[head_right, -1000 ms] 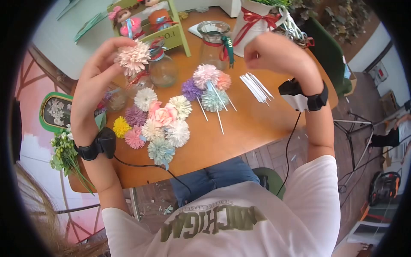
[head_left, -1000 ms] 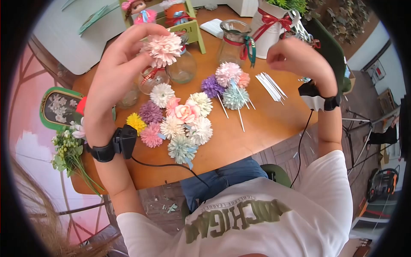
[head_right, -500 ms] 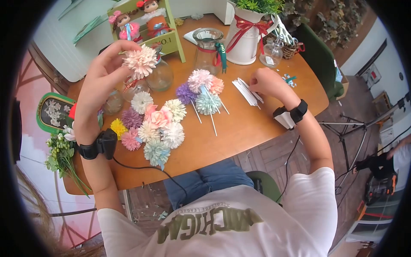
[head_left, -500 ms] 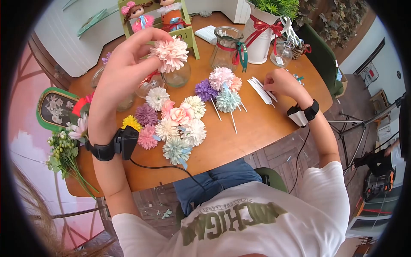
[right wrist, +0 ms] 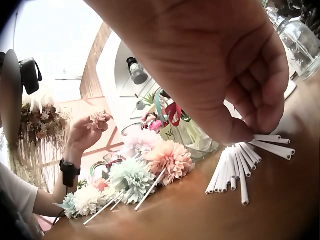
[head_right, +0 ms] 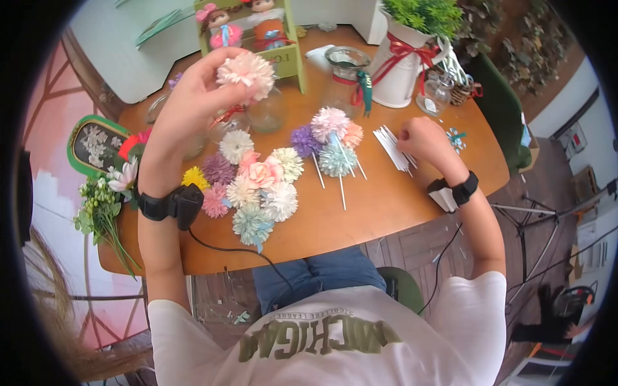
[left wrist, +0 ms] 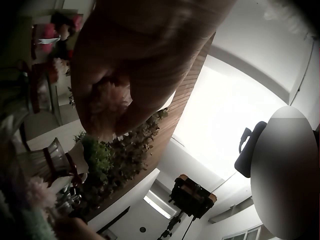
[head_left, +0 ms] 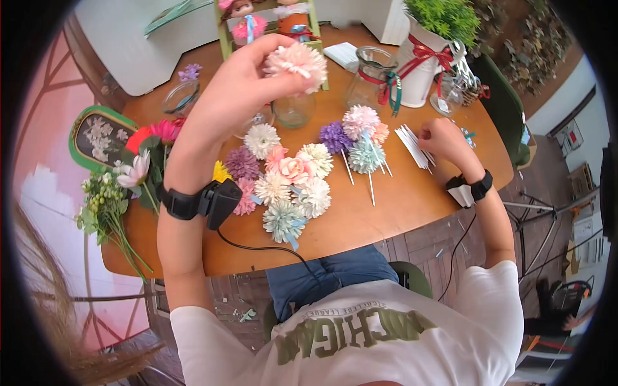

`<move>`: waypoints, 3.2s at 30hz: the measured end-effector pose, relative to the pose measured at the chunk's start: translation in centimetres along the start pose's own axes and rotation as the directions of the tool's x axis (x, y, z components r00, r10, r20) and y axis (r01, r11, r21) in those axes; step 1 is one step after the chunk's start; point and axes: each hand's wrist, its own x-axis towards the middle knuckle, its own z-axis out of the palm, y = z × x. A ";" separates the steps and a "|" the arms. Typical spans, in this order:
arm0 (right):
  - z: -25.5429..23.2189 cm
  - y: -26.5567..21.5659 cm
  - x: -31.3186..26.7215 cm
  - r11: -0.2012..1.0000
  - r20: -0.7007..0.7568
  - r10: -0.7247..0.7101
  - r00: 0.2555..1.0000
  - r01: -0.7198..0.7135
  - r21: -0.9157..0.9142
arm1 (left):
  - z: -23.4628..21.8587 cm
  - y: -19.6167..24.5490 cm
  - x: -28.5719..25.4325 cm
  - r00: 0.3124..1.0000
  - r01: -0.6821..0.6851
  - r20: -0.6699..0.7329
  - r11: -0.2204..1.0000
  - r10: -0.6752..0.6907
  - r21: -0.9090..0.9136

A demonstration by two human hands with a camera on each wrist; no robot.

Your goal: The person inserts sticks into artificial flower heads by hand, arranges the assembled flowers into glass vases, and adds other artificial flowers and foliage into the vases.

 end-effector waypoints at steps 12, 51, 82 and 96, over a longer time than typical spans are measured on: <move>-1.4 -1.7 -1.0 0.999 -0.016 -0.031 0.999 0.030 -0.025 | -0.6 -0.9 0.9 0.996 0.092 0.026 0.939 -0.088 -0.332; -7.8 -17.3 -0.1 0.691 -0.453 -0.341 0.824 0.546 0.474 | 1.1 -0.4 0.6 0.970 -0.167 -0.208 0.966 0.125 -0.197; -6.6 -16.9 0.7 0.637 -0.412 -0.341 0.845 0.529 0.560 | 2.4 -0.2 0.0 0.952 -0.210 -0.192 0.966 0.237 0.152; -7.6 -17.9 0.5 0.741 -0.456 -0.417 0.787 0.585 0.331 | 3.3 -1.9 0.7 0.999 -0.031 -0.007 0.983 0.033 0.183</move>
